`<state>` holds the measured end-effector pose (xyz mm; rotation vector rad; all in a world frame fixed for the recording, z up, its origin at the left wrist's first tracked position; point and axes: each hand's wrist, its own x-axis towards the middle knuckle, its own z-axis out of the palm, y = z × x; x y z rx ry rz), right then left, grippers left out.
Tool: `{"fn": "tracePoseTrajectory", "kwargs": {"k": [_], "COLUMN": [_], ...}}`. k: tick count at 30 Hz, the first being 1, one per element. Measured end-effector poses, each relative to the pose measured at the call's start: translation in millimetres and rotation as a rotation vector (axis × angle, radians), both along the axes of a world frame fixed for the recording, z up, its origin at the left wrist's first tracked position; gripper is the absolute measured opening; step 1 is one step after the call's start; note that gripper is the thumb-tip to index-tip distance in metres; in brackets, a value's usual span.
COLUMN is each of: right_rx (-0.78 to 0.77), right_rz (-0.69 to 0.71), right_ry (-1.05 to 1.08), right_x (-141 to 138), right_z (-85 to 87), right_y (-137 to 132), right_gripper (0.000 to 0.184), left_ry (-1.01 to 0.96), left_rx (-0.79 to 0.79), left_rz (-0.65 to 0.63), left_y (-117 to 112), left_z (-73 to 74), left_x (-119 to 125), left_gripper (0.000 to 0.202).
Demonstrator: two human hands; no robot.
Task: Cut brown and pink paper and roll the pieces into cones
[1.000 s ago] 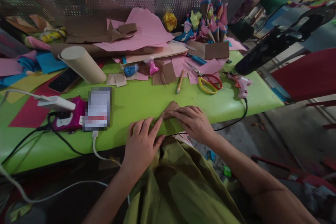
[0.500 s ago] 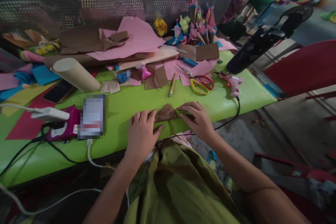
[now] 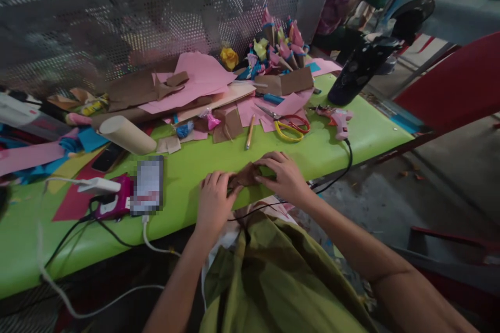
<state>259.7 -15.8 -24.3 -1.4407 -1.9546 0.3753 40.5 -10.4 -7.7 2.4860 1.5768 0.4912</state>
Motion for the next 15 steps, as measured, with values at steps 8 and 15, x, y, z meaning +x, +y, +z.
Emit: {"fn": "tracePoseTrajectory", "kwargs": {"k": [8,15], "right_rx": [-0.097,-0.102], "right_rz": [0.056,0.087], "right_ry": [0.180,0.288], "right_x": [1,-9], "right_z": [7.3,12.5], "right_y": [7,8], "right_gripper": [0.019,0.017], "left_ry": [-0.079,-0.039], "left_rx": [0.074,0.023], "left_rz": [0.013,-0.067], "left_y": [-2,-2], "left_z": [-10.1,-8.0], "left_x": [-2,-2], "left_gripper": [0.025,0.043]}}
